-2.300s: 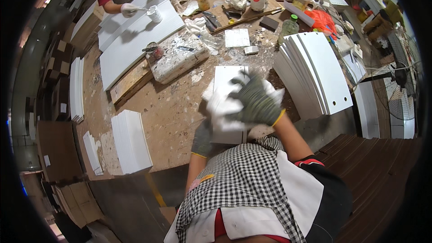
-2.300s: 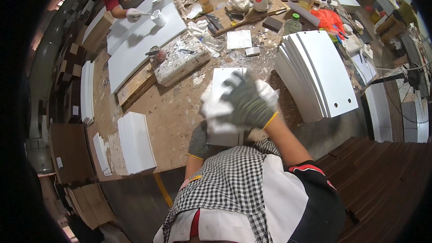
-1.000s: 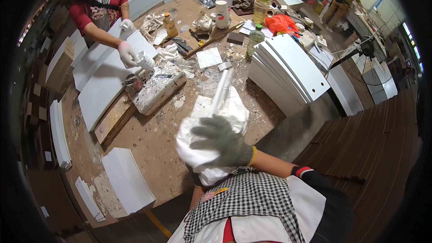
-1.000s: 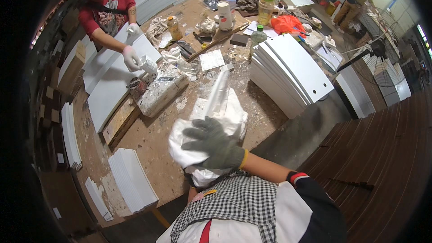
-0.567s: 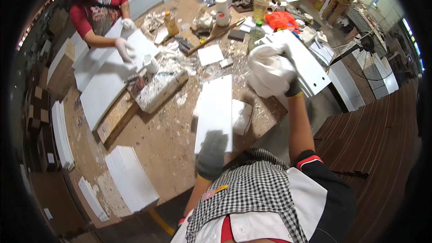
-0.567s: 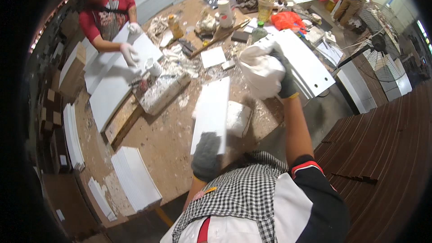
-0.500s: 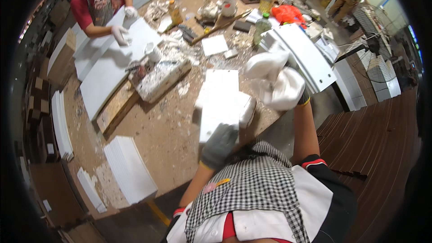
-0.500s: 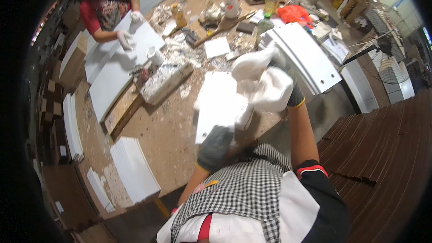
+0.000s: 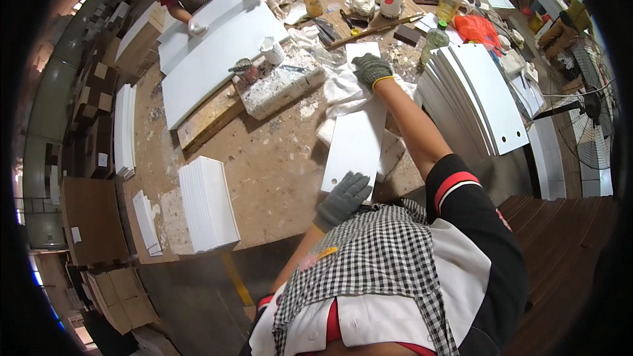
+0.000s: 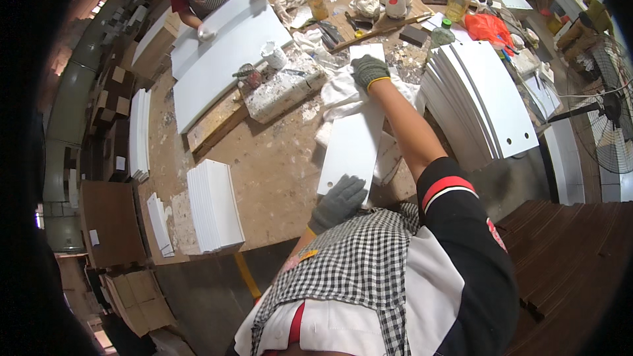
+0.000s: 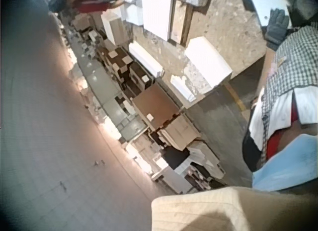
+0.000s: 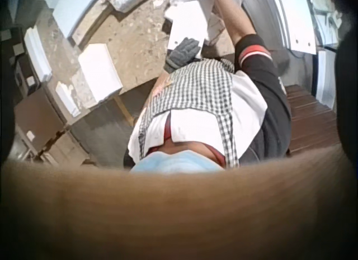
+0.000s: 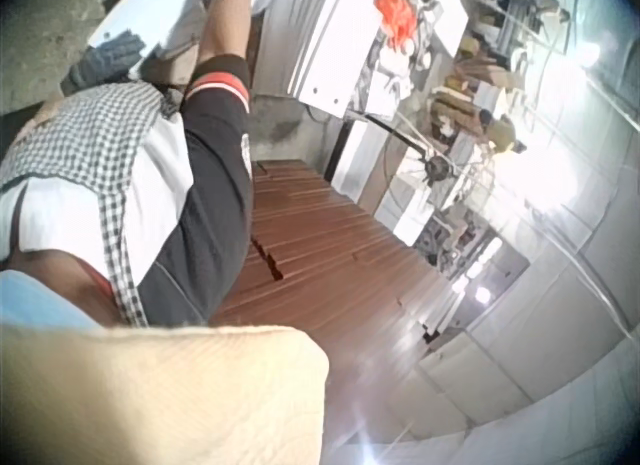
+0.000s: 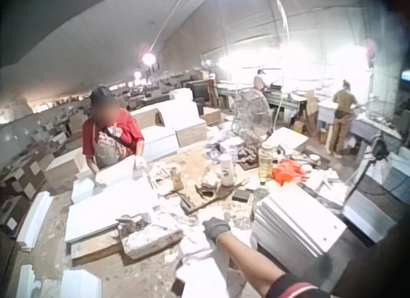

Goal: The person wipes white rectangular panels with a cloth, handling them one at a time. The person flips and repositions the panels while continuing to wipe their surfaces.

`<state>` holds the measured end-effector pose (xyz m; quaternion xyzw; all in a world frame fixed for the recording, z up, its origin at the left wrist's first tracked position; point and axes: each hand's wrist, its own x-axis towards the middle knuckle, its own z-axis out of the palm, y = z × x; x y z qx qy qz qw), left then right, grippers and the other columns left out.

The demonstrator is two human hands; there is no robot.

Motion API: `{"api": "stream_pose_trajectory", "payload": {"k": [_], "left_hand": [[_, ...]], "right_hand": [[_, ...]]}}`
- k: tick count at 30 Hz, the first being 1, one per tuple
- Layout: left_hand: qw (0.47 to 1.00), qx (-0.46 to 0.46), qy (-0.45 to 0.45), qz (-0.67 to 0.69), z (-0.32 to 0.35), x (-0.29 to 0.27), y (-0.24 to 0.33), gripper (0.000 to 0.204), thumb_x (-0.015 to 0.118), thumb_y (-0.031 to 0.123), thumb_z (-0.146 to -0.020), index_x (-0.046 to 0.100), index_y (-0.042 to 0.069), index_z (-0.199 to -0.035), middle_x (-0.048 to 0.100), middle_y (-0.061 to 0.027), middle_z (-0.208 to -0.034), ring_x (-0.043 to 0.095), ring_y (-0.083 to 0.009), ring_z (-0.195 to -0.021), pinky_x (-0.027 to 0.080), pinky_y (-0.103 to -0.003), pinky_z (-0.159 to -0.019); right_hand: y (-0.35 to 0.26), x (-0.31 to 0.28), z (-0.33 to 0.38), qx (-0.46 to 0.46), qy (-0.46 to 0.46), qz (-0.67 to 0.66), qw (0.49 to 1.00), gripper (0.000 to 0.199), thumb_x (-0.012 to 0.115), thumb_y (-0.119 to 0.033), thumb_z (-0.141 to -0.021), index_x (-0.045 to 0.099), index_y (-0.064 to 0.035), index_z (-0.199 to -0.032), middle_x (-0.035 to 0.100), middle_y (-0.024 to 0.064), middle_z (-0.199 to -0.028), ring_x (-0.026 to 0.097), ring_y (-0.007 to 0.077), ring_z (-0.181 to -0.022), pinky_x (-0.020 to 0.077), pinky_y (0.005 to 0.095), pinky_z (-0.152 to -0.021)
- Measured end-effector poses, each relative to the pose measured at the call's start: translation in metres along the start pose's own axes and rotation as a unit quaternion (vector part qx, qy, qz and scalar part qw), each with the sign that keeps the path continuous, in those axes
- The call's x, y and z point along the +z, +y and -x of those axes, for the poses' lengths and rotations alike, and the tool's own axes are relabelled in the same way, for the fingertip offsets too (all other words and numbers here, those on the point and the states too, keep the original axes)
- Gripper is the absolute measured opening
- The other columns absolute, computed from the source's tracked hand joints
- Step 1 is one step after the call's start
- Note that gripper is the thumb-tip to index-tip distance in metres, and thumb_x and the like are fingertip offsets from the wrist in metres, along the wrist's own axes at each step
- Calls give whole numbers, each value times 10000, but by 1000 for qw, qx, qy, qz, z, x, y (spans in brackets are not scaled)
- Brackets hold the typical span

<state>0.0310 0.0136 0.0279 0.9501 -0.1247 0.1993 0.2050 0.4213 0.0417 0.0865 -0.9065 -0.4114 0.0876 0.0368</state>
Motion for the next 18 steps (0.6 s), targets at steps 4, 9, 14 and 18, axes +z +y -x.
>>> {"api": "stream_pose_trajectory", "payload": {"k": [4,9,14,18], "left_hand": [[858,-436,145,230,17,-6,-4,527,728,250,-900,617,45,-1373,594,-235,-1399,552,-403,-1342,410,-549,-1176],[395,-508,286,710,15,-5,0,516,678,246,-955,583,27,-1413,598,-229,-1412,569,-385,-1329,446,-502,-1143],[326,-471,316,757,0,-5,10,507,627,242,-1010,548,9,-1453,601,-224,-1425,587,-366,-1315,482,-456,-1109],[323,-464,293,771,-15,-16,19,500,587,240,-1054,521,-5,-1485,604,-219,-1436,601,-351,-1304,510,-419,-1082]], "right_hand": [[8,-22,32,-49,102,-281,953,509,719,-503,-939,718,-144,-1299,717,198,-1245,701,385,-1095,558,446,-975],[-60,23,182,-279,53,-99,954,600,652,-650,-917,664,-235,-1351,489,103,-1570,417,382,-1441,294,630,-1204],[-30,26,248,-498,-47,-99,860,420,750,-438,-823,750,-257,-1202,692,61,-1267,692,208,-1084,546,529,-944],[39,-24,237,-228,-74,-155,959,421,748,-373,-844,741,-171,-1213,659,88,-1372,629,280,-1214,490,514,-1051]]}}
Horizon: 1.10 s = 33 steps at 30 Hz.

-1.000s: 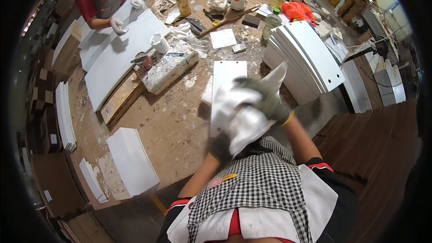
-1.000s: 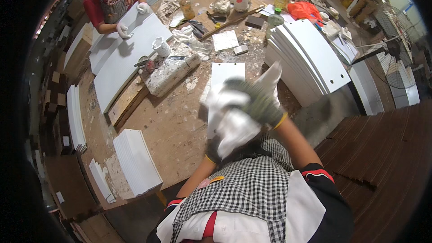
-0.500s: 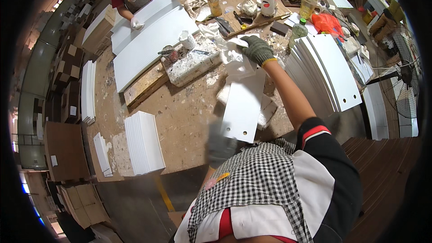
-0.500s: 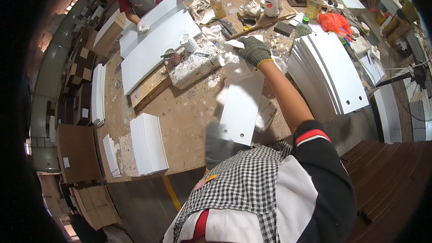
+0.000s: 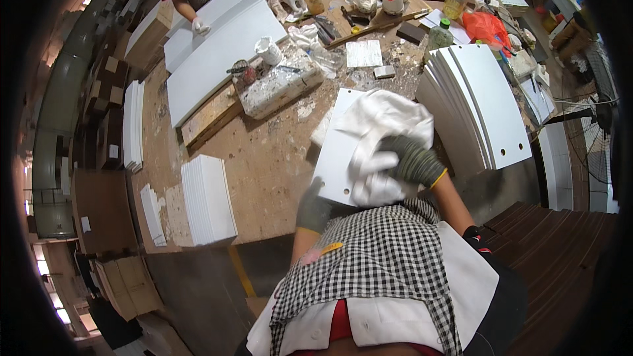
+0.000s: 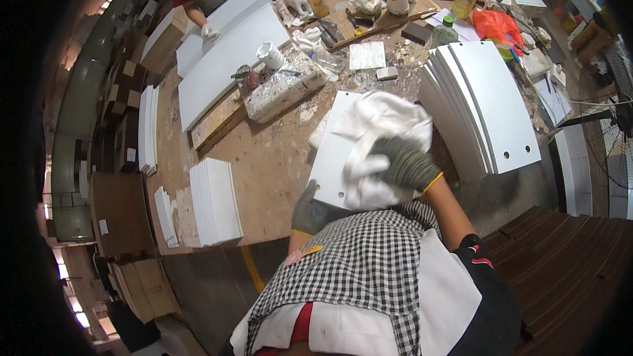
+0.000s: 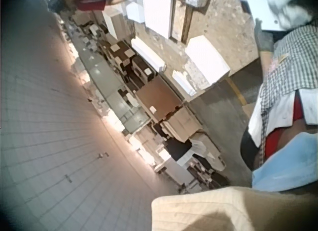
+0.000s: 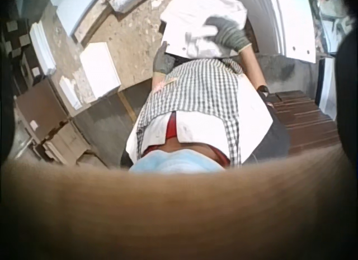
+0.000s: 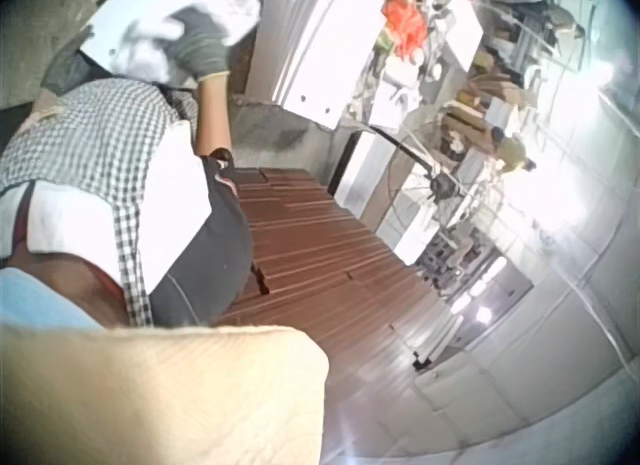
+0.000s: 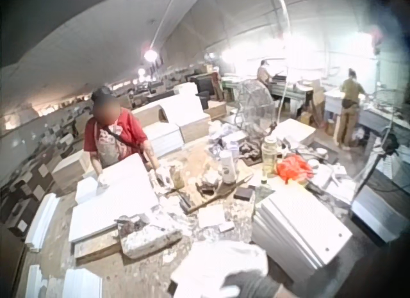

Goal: The person wipes white rectangular panels with a cloth, handling them one at a time. The person flips and repositions the panels while continuing to wipe their surfaces.

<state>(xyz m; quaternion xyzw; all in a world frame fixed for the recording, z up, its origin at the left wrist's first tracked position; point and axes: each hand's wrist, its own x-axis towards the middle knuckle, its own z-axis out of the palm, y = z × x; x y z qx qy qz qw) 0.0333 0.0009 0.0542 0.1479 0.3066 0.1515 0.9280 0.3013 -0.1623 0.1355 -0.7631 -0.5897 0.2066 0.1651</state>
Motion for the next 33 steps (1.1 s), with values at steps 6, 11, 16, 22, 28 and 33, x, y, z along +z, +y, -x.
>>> {"api": "stream_pose_trajectory", "payload": {"k": [6,11,16,22,28,33], "left_hand": [[798,145,204,-549,30,106,31,444,760,279,-942,688,-66,-1212,695,-196,-1141,686,-258,-989,548,-392,-853],[806,76,201,-552,52,156,40,470,796,281,-908,692,-56,-1220,672,-208,-1211,676,-277,-1061,557,-385,-881],[733,191,197,-623,73,77,18,426,791,268,-918,710,-30,-1213,721,-205,-1138,702,-259,-1018,565,-380,-880],[856,233,226,-402,43,-7,36,369,793,232,-931,736,-25,-1188,756,-89,-1041,687,-191,-916,549,-370,-802],[911,179,188,-321,23,-61,23,451,791,272,-920,718,-67,-1209,745,-120,-1064,664,-217,-945,535,-354,-872],[808,127,189,-544,19,-73,22,496,572,-53,-913,703,134,-1352,607,-235,-1436,614,-356,-1280,499,-398,-1083]], "right_hand": [[-52,-8,-5,-85,286,-105,949,638,740,-519,-856,672,-150,-1372,473,206,-1580,467,381,-1439,338,531,-1217],[-68,31,-50,-163,196,-3,967,847,585,-744,-864,589,-141,-1459,362,215,-1651,327,390,-1530,227,536,-1276],[69,-6,-107,146,450,-97,876,623,749,-425,-851,642,-124,-1387,545,219,-1492,486,416,-1408,413,530,-1151],[101,9,-118,209,52,180,960,310,757,-386,-847,808,-200,-1091,754,144,-1139,700,363,-1090,521,479,-1000],[44,20,-295,-31,188,16,982,209,656,-296,-906,811,-176,-980,759,158,-945,725,379,-901,570,499,-853],[14,53,-417,113,167,151,968,241,651,-289,-903,823,-138,-979,777,156,-1066,748,337,-1014,579,463,-892]]}}
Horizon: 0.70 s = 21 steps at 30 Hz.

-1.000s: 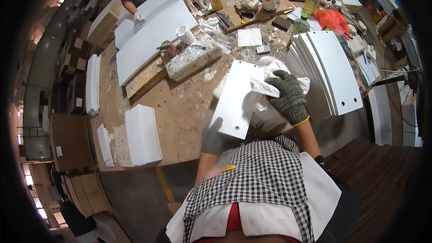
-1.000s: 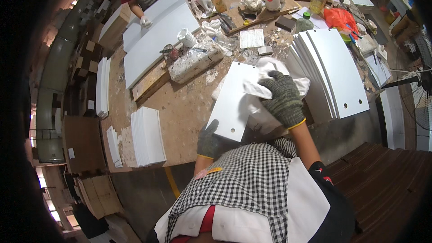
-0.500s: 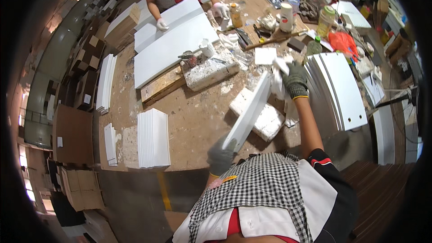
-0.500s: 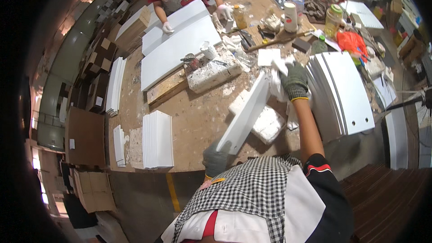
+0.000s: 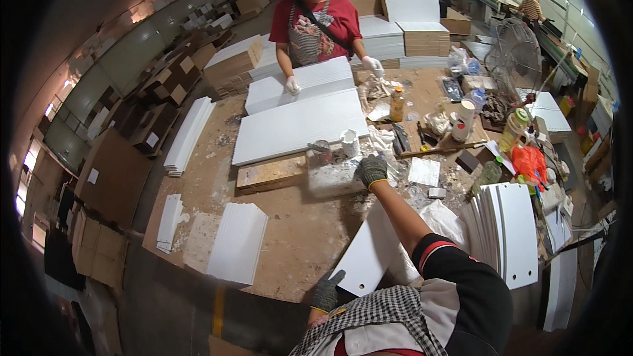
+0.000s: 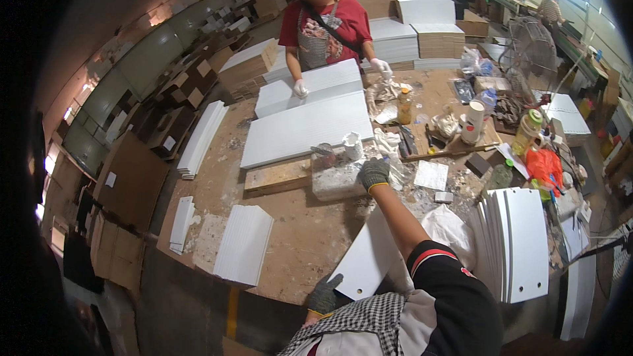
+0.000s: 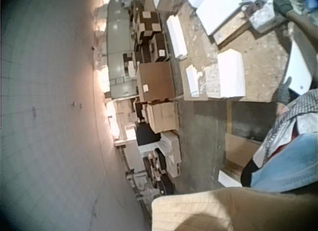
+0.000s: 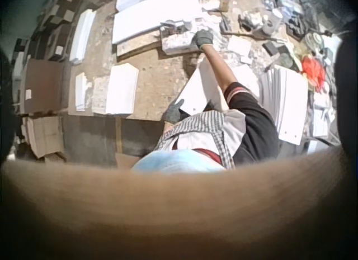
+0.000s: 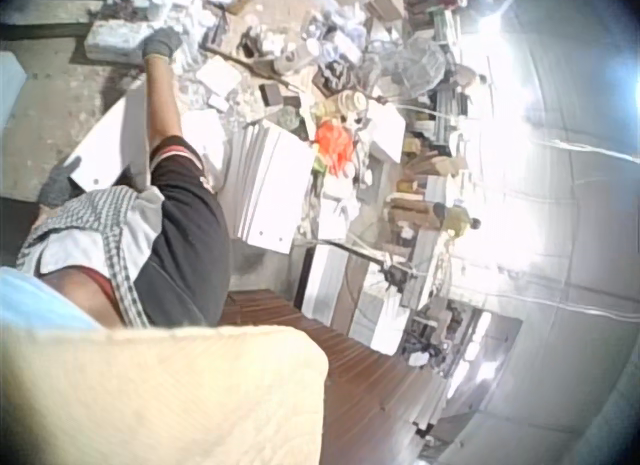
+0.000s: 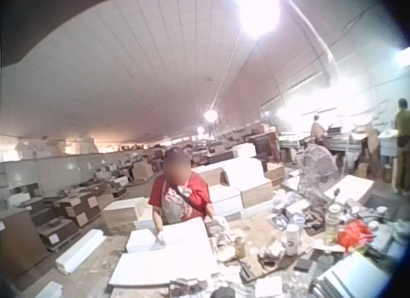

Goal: The person wipes white rectangular panels with a cloth, handling them one at a time. The person flips and repositions the panels while continuing to wipe their surfaces.

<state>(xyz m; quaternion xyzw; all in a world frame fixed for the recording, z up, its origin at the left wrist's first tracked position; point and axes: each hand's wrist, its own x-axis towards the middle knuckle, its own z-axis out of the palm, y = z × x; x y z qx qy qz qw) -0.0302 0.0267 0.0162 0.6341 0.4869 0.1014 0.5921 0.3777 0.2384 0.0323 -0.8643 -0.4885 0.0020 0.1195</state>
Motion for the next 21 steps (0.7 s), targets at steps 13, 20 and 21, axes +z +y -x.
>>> {"api": "stream_pose_trajectory", "payload": {"k": [13,20,21], "left_hand": [[990,-24,41,132,-10,16,18,389,621,93,-985,695,130,-1365,630,-210,-1404,645,-290,-1169,520,-391,-994],[977,-50,43,204,-11,20,20,383,656,100,-963,699,116,-1343,652,-209,-1355,659,-296,-1107,534,-389,-958],[975,-52,44,211,-11,20,20,383,661,101,-959,699,114,-1340,655,-209,-1347,661,-297,-1098,536,-389,-953]], "right_hand": [[-3,12,-43,123,-126,-93,980,308,636,-211,-901,803,-70,-1117,752,208,-1201,730,374,-1141,589,472,-951],[18,16,-48,134,-173,-60,974,400,742,-283,-858,785,-112,-1217,716,148,-1343,702,350,-1226,579,490,-977],[19,16,-51,132,-182,-42,973,395,738,-288,-859,788,-111,-1209,716,150,-1342,704,353,-1220,580,490,-974]]}}
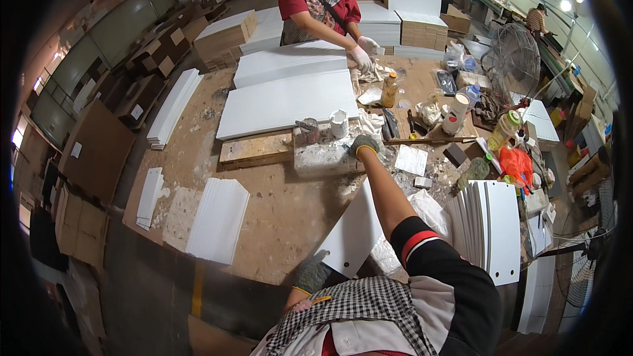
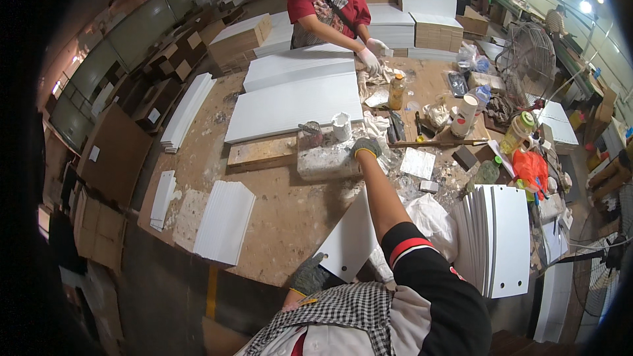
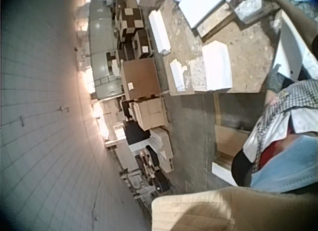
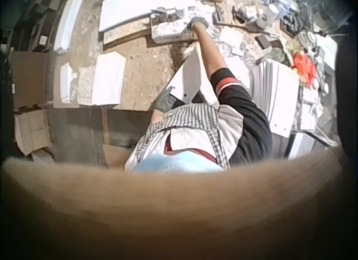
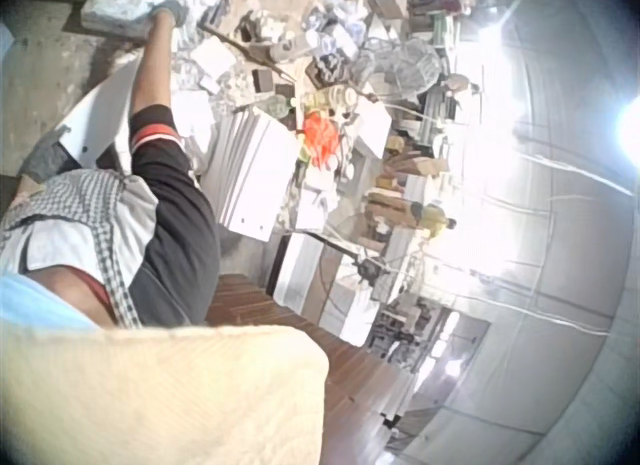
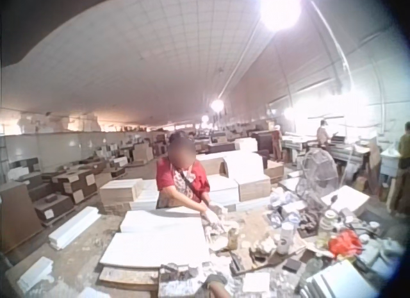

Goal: The person wipes white rectangular panels with a cloth, handling them one at a time. The person flips and repositions the panels while continuing to wipe their surfaces.

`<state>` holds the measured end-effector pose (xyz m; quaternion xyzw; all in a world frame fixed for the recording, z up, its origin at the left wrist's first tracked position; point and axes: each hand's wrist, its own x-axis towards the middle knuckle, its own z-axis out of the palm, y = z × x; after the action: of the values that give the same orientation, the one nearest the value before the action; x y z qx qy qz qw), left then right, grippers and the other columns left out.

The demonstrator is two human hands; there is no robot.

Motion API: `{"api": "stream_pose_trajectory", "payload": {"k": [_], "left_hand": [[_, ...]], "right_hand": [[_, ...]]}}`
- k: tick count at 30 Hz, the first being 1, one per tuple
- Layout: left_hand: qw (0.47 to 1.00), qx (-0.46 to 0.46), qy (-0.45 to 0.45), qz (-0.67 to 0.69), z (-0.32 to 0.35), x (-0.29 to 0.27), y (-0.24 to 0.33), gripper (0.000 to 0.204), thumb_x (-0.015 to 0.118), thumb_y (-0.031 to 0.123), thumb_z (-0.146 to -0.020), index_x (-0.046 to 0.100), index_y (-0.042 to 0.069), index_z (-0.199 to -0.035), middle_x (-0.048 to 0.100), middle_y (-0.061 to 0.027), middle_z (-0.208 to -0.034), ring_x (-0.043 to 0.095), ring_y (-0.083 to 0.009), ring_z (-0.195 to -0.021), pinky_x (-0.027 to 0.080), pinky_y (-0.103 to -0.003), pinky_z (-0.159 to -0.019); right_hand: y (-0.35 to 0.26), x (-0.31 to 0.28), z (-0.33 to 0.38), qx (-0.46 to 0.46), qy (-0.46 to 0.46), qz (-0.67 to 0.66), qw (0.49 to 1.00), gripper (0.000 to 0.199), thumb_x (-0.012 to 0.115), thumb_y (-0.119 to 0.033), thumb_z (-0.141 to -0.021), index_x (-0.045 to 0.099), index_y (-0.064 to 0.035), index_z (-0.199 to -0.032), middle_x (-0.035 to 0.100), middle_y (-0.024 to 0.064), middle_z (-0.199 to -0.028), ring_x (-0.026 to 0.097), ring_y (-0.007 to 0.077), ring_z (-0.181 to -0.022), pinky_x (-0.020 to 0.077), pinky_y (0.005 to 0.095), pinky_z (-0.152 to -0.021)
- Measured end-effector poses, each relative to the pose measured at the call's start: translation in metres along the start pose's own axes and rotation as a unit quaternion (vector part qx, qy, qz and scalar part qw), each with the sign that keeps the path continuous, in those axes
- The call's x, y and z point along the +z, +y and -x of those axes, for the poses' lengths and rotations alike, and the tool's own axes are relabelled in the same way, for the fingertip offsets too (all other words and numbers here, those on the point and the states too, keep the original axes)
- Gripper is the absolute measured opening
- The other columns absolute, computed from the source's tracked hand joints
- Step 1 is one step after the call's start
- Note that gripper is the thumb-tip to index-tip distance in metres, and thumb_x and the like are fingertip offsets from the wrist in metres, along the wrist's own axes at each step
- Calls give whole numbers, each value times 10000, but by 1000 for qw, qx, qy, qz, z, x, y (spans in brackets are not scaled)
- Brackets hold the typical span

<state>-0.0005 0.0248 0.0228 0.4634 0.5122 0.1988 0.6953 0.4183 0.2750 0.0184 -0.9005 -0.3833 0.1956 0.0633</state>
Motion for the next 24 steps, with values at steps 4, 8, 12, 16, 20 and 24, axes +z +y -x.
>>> {"api": "stream_pose_trajectory", "payload": {"k": [4,8,12,16,20,24], "left_hand": [[1000,-8,3,24,3,3,0,382,681,105,-947,701,106,-1328,668,-209,-1319,670,-300,-1062,545,-388,-932],[1000,-4,7,20,6,6,3,382,702,109,-934,703,98,-1316,680,-208,-1290,678,-303,-1027,553,-387,-911],[999,17,13,-48,4,10,0,384,722,114,-921,706,90,-1303,693,-208,-1262,686,-306,-991,561,-386,-890],[995,55,13,-84,-3,15,-14,386,742,118,-908,708,82,-1291,705,-208,-1234,694,-309,-955,569,-385,-869],[981,131,26,-144,-6,15,-22,290,748,166,-933,707,41,-1191,713,-220,-1113,699,-327,-1002,576,-425,-879],[995,53,30,-79,-7,15,-25,315,746,158,-934,676,-20,-1185,712,-172,-1109,687,-256,-969,574,-387,-870]], "right_hand": [[1,-7,19,-91,31,-17,995,446,739,-412,-867,788,-104,-1185,768,170,-1183,738,377,-1099,584,518,-906],[26,-12,101,-160,50,-320,932,406,770,-346,-894,760,-50,-1171,763,107,-901,716,259,-784,555,420,-661],[83,2,198,-107,-93,-526,838,343,749,-129,-937,726,-55,-1271,742,54,-868,636,98,-687,526,265,-597],[117,22,251,-150,18,-334,930,363,739,-293,-960,739,-101,-1269,782,153,-938,723,232,-750,579,380,-722],[115,26,261,-193,77,-202,957,357,719,-308,-980,739,-101,-1270,783,180,-976,761,279,-844,581,388,-782],[99,22,255,-165,74,-140,974,331,706,-324,-984,757,-123,-1241,779,173,-962,764,290,-865,579,400,-795]]}}
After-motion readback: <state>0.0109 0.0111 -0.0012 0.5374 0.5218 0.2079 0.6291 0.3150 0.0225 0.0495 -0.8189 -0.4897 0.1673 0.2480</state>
